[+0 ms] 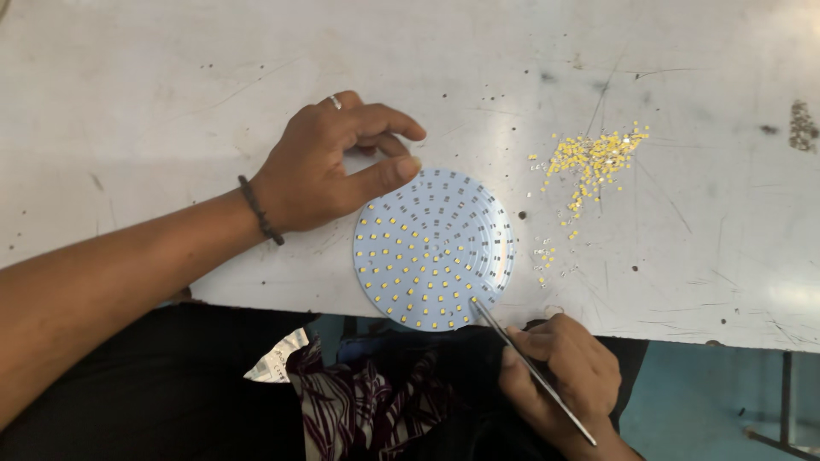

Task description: The person uses tweezers to pick up small yellow LED chips from a pile on the table and places them one by one into designated spots on a circular LED board. The board is held steady with the left hand while the right hand positions each chip.

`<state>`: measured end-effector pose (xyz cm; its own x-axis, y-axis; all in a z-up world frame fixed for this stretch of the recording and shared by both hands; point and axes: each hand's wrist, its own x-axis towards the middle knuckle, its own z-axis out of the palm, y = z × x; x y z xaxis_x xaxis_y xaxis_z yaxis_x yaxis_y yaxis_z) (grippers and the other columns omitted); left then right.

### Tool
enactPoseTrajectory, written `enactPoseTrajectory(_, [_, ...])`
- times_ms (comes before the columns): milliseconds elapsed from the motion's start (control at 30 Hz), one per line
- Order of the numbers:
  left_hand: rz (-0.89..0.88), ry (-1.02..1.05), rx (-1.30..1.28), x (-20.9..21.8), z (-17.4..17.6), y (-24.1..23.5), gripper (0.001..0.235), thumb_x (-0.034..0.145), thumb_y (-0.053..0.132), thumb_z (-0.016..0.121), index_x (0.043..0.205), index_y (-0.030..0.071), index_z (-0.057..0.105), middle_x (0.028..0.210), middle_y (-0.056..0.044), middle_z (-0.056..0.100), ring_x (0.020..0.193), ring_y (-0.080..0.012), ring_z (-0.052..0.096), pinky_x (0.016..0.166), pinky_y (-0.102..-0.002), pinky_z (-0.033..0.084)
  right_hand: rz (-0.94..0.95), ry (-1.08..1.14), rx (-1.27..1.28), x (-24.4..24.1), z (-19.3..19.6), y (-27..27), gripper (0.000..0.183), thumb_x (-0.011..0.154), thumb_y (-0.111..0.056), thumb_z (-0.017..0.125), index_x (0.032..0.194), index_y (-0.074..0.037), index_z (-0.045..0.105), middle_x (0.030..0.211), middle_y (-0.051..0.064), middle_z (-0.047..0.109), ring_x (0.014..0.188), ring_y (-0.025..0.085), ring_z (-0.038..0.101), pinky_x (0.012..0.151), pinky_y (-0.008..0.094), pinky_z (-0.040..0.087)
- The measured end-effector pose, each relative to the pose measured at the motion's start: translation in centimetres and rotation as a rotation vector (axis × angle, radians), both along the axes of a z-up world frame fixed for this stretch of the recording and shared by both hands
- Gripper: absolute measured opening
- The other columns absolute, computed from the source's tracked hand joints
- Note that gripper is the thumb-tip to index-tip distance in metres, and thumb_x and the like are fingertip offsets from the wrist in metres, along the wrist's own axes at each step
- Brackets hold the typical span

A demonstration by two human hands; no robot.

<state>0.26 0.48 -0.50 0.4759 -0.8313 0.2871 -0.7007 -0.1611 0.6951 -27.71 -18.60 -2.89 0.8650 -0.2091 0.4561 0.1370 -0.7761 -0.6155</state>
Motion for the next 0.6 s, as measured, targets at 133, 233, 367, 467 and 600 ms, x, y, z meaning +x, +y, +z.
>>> enactPoseTrajectory(133, [-0.002, -0.007, -0.007, 0.07, -0.15, 0.02, 0.051, 0.099, 0.055, 0.064, 0.116, 0.008, 0.073, 0.09, 0.0, 0.08, 0.085, -0.014, 0.064, 0.078, -0.03, 0.053, -0.001, -0.006, -0.018, -0.26, -0.27, 0.14, 0.015, 0.077, -0.008, 0.075, 0.084, 0.001, 0.065, 0.069, 0.009, 0.063, 0.059, 0.019, 0.063, 0.054, 0.028, 0.047])
enactPoseTrajectory(233, [0.002, -0.015, -0.011, 0.09, -0.5, 0.03, 0.051, 0.099, 0.056, 0.063, 0.116, 0.009, 0.073, 0.088, 0.0, 0.08, 0.085, -0.0135, 0.065, 0.079, -0.029, 0.054, 0.003, -0.009, -0.018, -0.33, -0.35, 0.12, 0.015, 0.078, -0.008, 0.075, 0.083, 0.001, 0.065, 0.066, 0.009, 0.062, 0.057, 0.019, 0.062, 0.053, 0.029, 0.046])
enactPoseTrajectory(367, [-0.001, -0.025, -0.024, 0.18, -0.77, 0.16, 0.053, 0.099, 0.058, 0.062, 0.117, 0.009, 0.073, 0.089, 0.0, 0.08, 0.087, -0.0129, 0.066, 0.081, -0.029, 0.054, 0.024, -0.012, -0.008, 0.03, -0.31, 0.13, 0.017, 0.08, -0.01, 0.077, 0.081, 0.001, 0.063, 0.068, 0.008, 0.064, 0.057, 0.017, 0.062, 0.051, 0.027, 0.045])
enactPoseTrajectory(467, [-0.006, -0.028, -0.028, 0.2, -0.81, 0.06, 0.053, 0.099, 0.058, 0.062, 0.116, 0.009, 0.073, 0.088, 0.0, 0.08, 0.087, -0.0128, 0.066, 0.08, -0.029, 0.055, 0.035, -0.009, -0.02, 0.24, -0.03, 0.1, 0.017, 0.08, -0.009, 0.076, 0.081, 0.0, 0.063, 0.068, 0.009, 0.064, 0.057, 0.018, 0.062, 0.052, 0.028, 0.045])
enactPoseTrajectory(600, [0.003, -0.042, -0.013, 0.1, -0.48, -0.05, 0.05, 0.099, 0.055, 0.063, 0.116, 0.009, 0.073, 0.088, -0.001, 0.08, 0.083, -0.0135, 0.064, 0.077, -0.03, 0.053, 0.042, 0.002, -0.039, 0.33, 0.39, 0.22, 0.016, 0.079, -0.01, 0.076, 0.082, 0.0, 0.064, 0.067, 0.009, 0.062, 0.056, 0.02, 0.061, 0.052, 0.029, 0.045])
